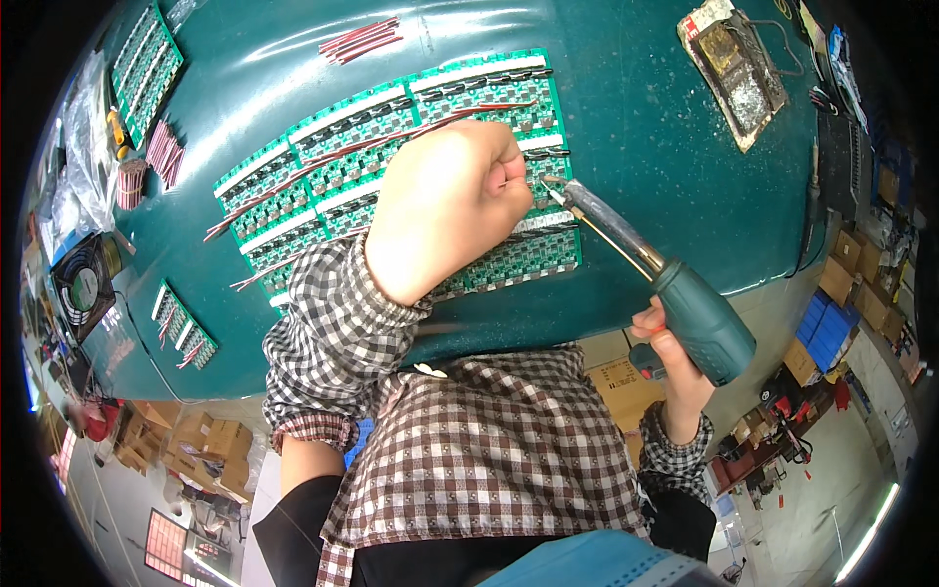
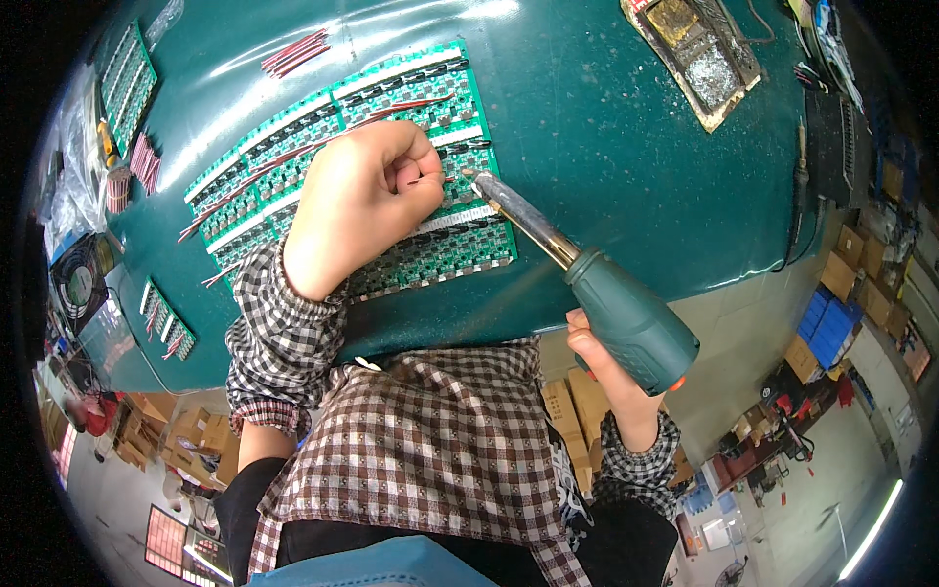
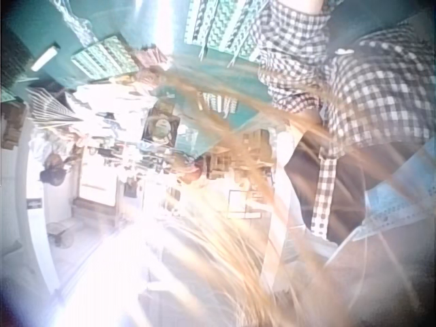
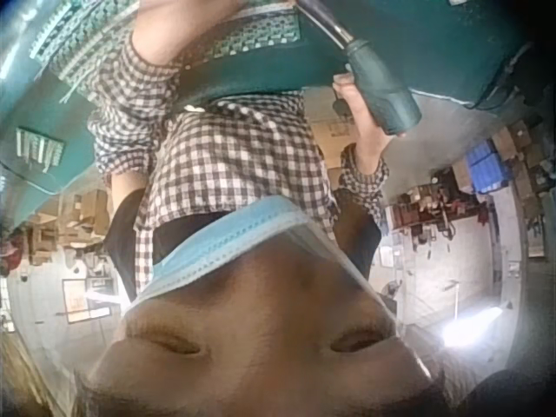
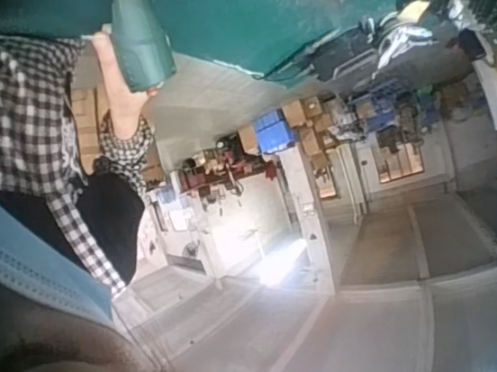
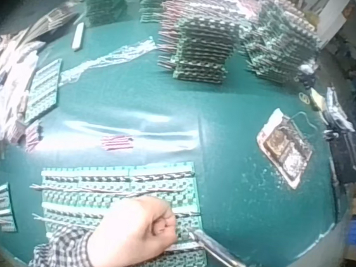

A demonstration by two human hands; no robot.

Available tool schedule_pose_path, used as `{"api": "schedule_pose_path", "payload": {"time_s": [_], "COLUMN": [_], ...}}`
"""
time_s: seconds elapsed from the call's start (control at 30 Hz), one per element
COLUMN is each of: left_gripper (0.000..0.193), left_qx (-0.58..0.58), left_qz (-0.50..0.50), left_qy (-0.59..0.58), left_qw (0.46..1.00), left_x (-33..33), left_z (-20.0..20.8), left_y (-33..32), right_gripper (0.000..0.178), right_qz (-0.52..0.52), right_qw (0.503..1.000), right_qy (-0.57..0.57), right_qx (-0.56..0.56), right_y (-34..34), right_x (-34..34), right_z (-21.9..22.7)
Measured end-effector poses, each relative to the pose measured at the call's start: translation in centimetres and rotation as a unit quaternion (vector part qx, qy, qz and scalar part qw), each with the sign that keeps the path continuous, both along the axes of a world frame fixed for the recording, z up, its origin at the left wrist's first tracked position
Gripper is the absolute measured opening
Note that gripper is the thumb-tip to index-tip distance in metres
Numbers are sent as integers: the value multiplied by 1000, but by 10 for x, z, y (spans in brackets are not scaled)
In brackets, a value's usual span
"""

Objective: The person uses a soldering iron to attach red and white wires to green circuit boards. They repeatedly heat the connection points and apply solder to secure the wires, occasionally lifting the boards to inspect the joints before placing them back on the table.

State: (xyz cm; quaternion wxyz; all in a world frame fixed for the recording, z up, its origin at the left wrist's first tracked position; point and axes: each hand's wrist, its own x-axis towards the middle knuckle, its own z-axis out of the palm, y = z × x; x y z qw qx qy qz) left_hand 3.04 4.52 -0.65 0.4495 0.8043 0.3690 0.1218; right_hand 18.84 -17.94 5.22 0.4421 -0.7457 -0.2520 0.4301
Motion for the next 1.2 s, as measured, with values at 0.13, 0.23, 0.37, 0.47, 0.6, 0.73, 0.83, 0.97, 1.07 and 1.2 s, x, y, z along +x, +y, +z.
{"api": "schedule_pose_path", "payload": {"time_s": [0.13,0.23,0.37,0.47,0.6,0.73,0.83,0.97,1.07,1.2], "left_gripper": [6,6,7,7,7,7,7,7,7,7], "left_qx": [20,35,48,57,54,56,54,49,49,50], "left_qz": [1,5,7,6,3,3,3,7,4,8], "left_qy": [-1,1,1,5,5,-5,-11,-15,-7,-6], "left_qw": [1000,999,999,998,999,998,998,999,999,999], "left_x": [1,2,2,2,2,2,2,2,2,3], "left_z": [-3,-3,-5,-4,-3,-5,-6,-6,-5,-4], "left_y": [-1,-3,-4,-4,-3,-3,-3,-3,-3,-3], "right_gripper": [40,40,40,40,40,39,38,37,37,36], "right_qz": [-2,12,9,10,6,16,22,13,12,22], "right_qw": [1000,1000,1000,1000,1000,1000,1000,1000,999,999], "right_qy": [0,-3,1,-4,-4,-5,-10,-1,4,-1], "right_qx": [5,7,0,-10,-10,0,-9,-27,-30,-28], "right_y": [2,2,3,4,5,4,5,3,1,0], "right_x": [0,1,0,0,-1,0,0,-1,0,2], "right_z": [-1,-1,-1,1,2,0,0,0,-1,-2]}}
